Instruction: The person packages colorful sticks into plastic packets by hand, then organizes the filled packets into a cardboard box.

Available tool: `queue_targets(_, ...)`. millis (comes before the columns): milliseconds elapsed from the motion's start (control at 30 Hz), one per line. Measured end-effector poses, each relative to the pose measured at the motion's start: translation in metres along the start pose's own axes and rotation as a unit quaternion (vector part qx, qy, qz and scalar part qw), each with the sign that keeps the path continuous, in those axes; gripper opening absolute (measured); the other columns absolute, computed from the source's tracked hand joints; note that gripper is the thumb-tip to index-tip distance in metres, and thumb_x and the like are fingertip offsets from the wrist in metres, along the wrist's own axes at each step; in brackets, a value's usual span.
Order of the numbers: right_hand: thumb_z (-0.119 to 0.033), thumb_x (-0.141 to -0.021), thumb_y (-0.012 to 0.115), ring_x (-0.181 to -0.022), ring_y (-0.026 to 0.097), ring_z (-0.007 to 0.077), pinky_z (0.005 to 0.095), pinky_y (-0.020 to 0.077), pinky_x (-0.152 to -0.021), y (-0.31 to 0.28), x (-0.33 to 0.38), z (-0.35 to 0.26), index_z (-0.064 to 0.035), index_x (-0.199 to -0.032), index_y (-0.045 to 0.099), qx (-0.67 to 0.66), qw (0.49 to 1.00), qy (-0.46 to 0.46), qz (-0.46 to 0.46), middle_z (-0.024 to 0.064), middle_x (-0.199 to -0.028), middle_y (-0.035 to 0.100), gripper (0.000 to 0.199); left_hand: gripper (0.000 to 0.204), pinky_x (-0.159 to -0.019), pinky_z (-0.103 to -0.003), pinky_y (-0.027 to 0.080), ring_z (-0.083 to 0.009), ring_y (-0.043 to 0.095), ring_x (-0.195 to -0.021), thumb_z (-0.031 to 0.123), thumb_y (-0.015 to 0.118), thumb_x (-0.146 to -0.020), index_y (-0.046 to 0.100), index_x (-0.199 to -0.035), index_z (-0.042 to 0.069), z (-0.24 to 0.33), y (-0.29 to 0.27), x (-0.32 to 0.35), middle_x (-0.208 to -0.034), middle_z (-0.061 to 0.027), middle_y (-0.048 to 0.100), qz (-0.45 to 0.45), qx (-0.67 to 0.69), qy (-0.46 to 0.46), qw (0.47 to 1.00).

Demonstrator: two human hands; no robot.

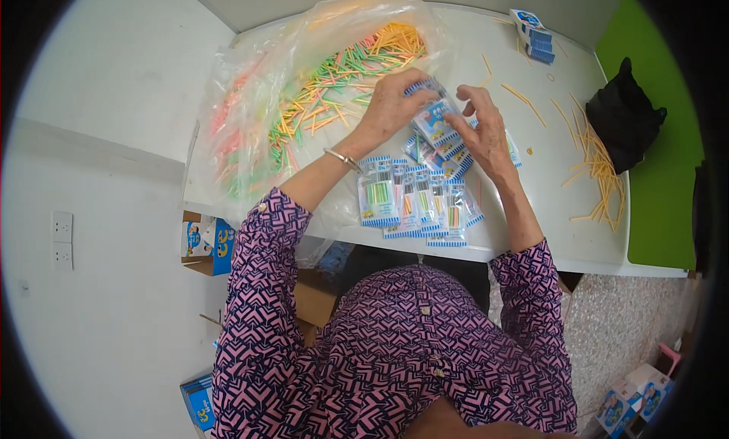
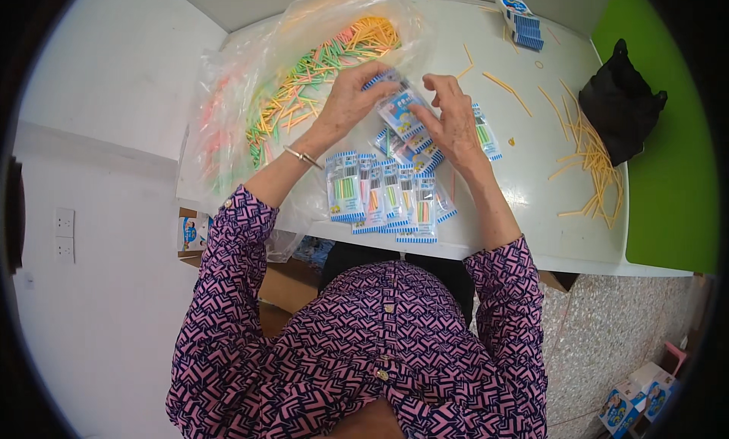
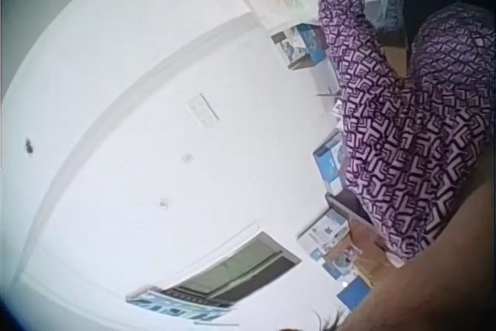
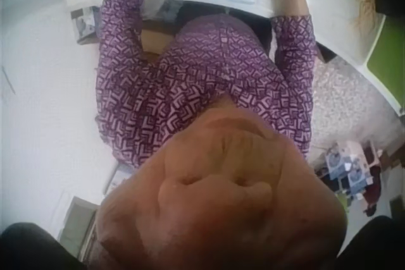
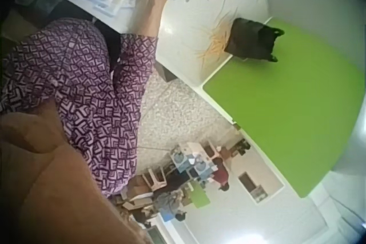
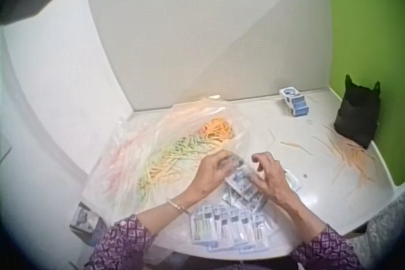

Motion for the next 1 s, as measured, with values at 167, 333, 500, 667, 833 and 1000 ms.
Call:
queue_targets(167,-0.013,-0.081,0.066,-0.068,0.051,0.0088,0.0244,0.0422,-0.062,0.022,0.002,0.019,0.001,-0.09,0.063,-0.18,0.975,0.115,-0.061,0.0016,-0.079,0.06,0.017,0.015,-0.068,-0.022,0.047,-0.0077,0.059,-0.074,0.009,0.061,-0.084,0.065,-0.092,-0.003,0.015,-0.008,0.023,-0.082,-0.005,0.068,0.04,0.005,-0.013,0.999)
queue_targets(333,-0.014,-0.084,0.064,-0.067,0.05,0.0068,0.0223,0.0412,-0.063,0.035,0.002,0.008,0.0019,-0.087,0.064,-0.22,0.964,0.126,-0.079,-0.0006,-0.072,0.058,0.016,0.015,-0.066,-0.022,0.047,-0.0076,0.059,-0.072,0.009,0.061,-0.084,0.065,-0.093,-0.003,0.012,-0.018,0.03,-0.08,-0.0051,0.068,0.061,-0.004,-0.01,0.998)
queue_targets(500,-0.016,-0.086,0.062,-0.059,0.045,0.0062,0.0247,0.0375,-0.052,0.043,0.001,0.009,0.0044,-0.076,0.059,-0.23,0.957,0.152,-0.088,0.0022,-0.061,0.052,0.023,0.016,-0.064,-0.022,0.046,-0.0074,0.058,-0.07,0.011,0.061,-0.085,0.066,-0.093,-0.002,0.017,-0.024,0.029,-0.079,-0.0052,0.067,0.073,-0.032,0.01,0.997)
queue_targets(667,-0.02,-0.09,0.058,-0.061,0.044,0.0052,0.0234,0.0359,-0.054,0.051,-0.002,0.002,0.0024,-0.083,0.061,-0.175,0.955,0.181,-0.158,-0.0003,-0.065,0.054,0.024,0.017,-0.061,-0.022,0.043,-0.0087,0.055,-0.066,0.016,0.06,-0.086,0.066,-0.091,0.0,0.006,-0.029,0.025,-0.073,-0.0038,0.064,0.05,-0.102,-0.024,0.993)
queue_targets(833,-0.017,-0.089,0.057,-0.054,0.044,0.013,0.0334,0.0363,-0.051,0.039,-0.02,-0.002,0.005,-0.075,0.05,-0.128,0.98,0.098,-0.113,0.0104,-0.06,0.045,0.027,0.022,-0.07,-0.025,0.045,-0.0097,0.057,-0.077,0.019,0.058,-0.088,0.063,-0.096,-0.001,-0.018,-0.039,0.0,-0.082,-0.0045,0.063,-0.005,0.082,-0.038,0.996)
queue_targets(1000,-0.017,-0.09,0.056,-0.063,0.039,0.0098,0.0304,0.0336,-0.058,0.044,-0.053,-0.007,0.0037,-0.075,0.048,-0.072,0.995,0.0,-0.067,0.0012,-0.064,0.044,0.027,0.036,-0.093,-0.042,0.041,-0.0277,0.053,-0.11,0.027,0.06,-0.086,0.056,-0.112,0.003,-0.032,-0.088,-0.024,-0.114,-0.0147,0.057,0.097,-0.409,0.188,0.887)
Point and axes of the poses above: each hand's wrist, its own x-axis away from the middle knuckle, its own y-axis out of the palm, z = x × y, the point moved 9 cm from there along -x, towards the middle knuckle
